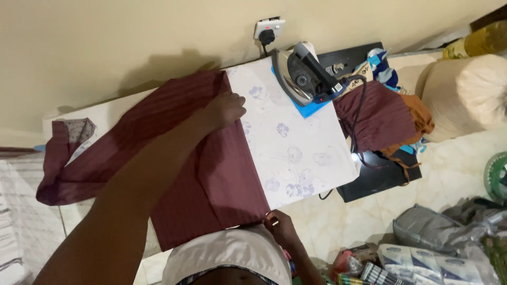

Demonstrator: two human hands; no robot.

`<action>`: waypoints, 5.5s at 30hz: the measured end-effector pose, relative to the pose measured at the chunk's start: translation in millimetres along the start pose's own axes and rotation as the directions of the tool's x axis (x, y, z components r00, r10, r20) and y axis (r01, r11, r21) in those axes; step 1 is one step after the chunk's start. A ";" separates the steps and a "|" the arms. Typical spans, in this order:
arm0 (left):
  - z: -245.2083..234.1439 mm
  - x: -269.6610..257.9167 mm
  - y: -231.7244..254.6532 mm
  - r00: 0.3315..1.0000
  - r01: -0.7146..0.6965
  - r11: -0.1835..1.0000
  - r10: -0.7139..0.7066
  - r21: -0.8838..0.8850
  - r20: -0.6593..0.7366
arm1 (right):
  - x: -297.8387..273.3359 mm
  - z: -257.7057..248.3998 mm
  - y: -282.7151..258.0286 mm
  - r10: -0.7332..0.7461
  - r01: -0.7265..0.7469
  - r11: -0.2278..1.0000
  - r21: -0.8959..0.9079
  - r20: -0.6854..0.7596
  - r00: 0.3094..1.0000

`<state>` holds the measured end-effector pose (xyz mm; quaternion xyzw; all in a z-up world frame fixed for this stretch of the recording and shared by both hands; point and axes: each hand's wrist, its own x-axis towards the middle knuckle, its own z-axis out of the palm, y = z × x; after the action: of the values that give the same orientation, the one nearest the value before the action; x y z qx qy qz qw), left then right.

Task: Ironing and folding a long-sleeved shirt on an ironing board.

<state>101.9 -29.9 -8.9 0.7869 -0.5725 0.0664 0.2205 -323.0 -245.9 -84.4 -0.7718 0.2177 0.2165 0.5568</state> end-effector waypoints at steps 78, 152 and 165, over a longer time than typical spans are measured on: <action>-18.9 -218.1 300.1 -0.114 0.868 0.177 -0.839 -0.464 -0.532 | 38.7 32.5 -259.0 -0.151 0.318 0.881 -0.350 0.431 0.890; -20.8 -160.0 228.0 0.267 0.796 0.380 -0.919 -0.472 -0.290 | -16.7 10.9 -242.4 -0.205 0.221 0.957 -0.186 0.103 0.973; 11.5 -172.9 218.5 0.241 0.788 0.386 -0.910 -0.480 -0.337 | 78.8 48.1 -313.7 -0.117 0.120 0.992 -0.045 0.053 0.992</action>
<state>-161.1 62.0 -21.6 0.8830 0.0378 0.0993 0.4572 -82.4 -118.0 96.5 -0.7910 0.1521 0.2074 0.5551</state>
